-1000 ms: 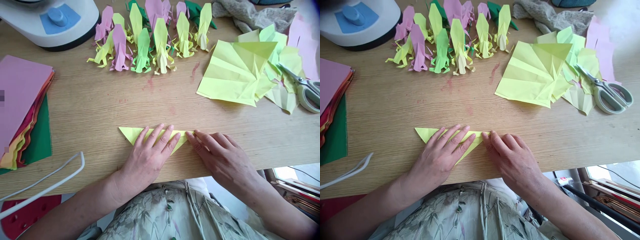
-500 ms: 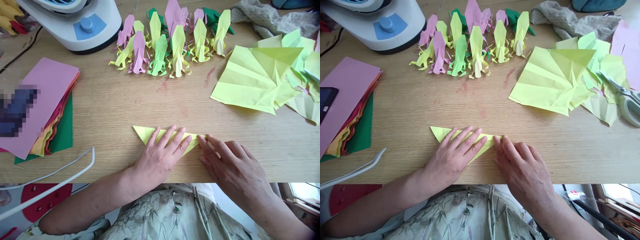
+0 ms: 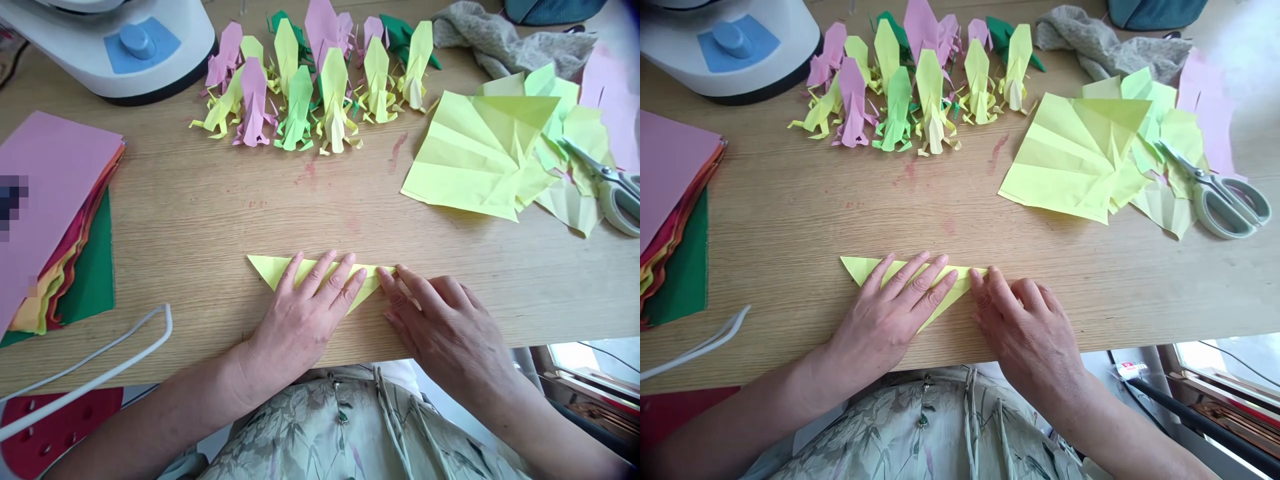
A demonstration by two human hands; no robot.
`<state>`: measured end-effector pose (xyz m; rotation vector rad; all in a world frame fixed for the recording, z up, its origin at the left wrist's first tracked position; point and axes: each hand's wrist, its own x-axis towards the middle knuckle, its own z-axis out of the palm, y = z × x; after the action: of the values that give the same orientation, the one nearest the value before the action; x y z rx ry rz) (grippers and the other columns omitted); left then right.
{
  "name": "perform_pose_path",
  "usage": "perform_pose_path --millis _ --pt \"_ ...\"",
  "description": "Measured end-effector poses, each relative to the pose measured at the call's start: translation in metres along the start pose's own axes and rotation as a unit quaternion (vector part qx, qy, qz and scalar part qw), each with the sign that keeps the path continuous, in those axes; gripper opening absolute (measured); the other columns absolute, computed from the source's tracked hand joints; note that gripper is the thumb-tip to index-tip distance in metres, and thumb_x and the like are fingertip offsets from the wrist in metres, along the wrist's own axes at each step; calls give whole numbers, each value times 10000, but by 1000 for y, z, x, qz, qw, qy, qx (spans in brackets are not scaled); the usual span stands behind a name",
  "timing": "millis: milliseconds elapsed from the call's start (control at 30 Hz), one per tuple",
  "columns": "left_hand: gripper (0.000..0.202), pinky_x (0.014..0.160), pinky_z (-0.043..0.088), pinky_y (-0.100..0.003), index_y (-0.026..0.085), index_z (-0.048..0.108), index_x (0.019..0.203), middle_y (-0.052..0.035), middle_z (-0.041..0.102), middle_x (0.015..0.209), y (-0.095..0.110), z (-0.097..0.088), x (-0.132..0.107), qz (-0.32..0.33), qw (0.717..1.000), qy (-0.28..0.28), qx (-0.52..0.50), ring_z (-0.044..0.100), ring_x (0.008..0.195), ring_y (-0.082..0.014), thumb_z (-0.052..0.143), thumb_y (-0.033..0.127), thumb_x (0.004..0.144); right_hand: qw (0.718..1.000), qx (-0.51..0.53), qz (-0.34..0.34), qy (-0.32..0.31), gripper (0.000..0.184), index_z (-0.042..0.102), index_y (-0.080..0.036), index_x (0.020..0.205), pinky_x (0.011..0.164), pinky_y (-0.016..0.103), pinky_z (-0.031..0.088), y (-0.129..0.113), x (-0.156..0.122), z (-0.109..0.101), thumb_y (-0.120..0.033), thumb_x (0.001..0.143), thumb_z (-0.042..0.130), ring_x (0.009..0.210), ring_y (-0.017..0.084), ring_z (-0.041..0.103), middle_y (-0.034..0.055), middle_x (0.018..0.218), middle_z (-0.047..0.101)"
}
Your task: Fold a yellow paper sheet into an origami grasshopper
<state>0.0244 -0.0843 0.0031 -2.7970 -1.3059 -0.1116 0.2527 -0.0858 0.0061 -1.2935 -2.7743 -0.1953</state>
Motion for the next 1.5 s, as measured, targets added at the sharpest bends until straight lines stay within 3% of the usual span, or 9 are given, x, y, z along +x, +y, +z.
perform_pose_path --millis 467,600,767,967,1267,1367,1500 --pt "489 1141 389 -575 177 462 1469 -89 477 1541 0 2 -1 -2 1000 8 -4 462 1399 -295 409 100 988 998 -6 62 -15 446 531 -210 1390 694 370 418 -13 4 -11 -250 949 578 817 217 492 74 1279 653" --pt "485 1112 409 -596 163 458 1471 -98 485 1534 1 5 0 2 1000 12 -1 473 1383 -307 407 103 992 997 -26 76 -8 398 549 -166 1357 698 382 401 -22 9 -13 -218 962 547 865 232 503 96 1228 668" --pt "472 1101 415 -604 165 470 1463 -97 483 1536 1 7 -1 -1 1000 20 -2 474 1379 -306 386 109 1002 998 -48 39 8 273 631 -104 1190 727 384 394 -29 14 -8 -106 952 496 875 238 499 130 1242 656" --pt "491 1128 393 -603 182 421 1498 -80 457 1557 2 6 0 -11 1000 1 -12 450 1398 -286 354 131 1015 999 -37 38 -4 392 574 -53 1308 764 385 425 -30 12 -3 -94 923 509 943 261 512 176 1303 630" --pt "496 1146 374 -598 173 396 1513 -92 401 1591 2 0 -7 -10 1000 -28 -1 406 1439 -298 361 154 1019 998 -36 58 3 402 590 -62 1311 767 390 442 -36 8 0 -118 917 536 936 268 522 184 1354 609" --pt "503 1156 369 -579 169 365 1531 -85 357 1615 4 0 -12 -25 999 -33 -1 371 1463 -294 384 225 1031 998 -33 56 9 390 601 -69 1309 771 385 451 -35 7 1 -139 929 545 922 262 528 179 1356 611" --pt "661 1193 320 -569 144 317 1553 -86 279 1645 8 1 -16 -40 998 -51 -12 293 1502 -305 427 502 1009 998 -24 51 12 400 597 -63 1317 781 393 468 -34 6 2 -155 931 554 932 268 529 182 1368 602"
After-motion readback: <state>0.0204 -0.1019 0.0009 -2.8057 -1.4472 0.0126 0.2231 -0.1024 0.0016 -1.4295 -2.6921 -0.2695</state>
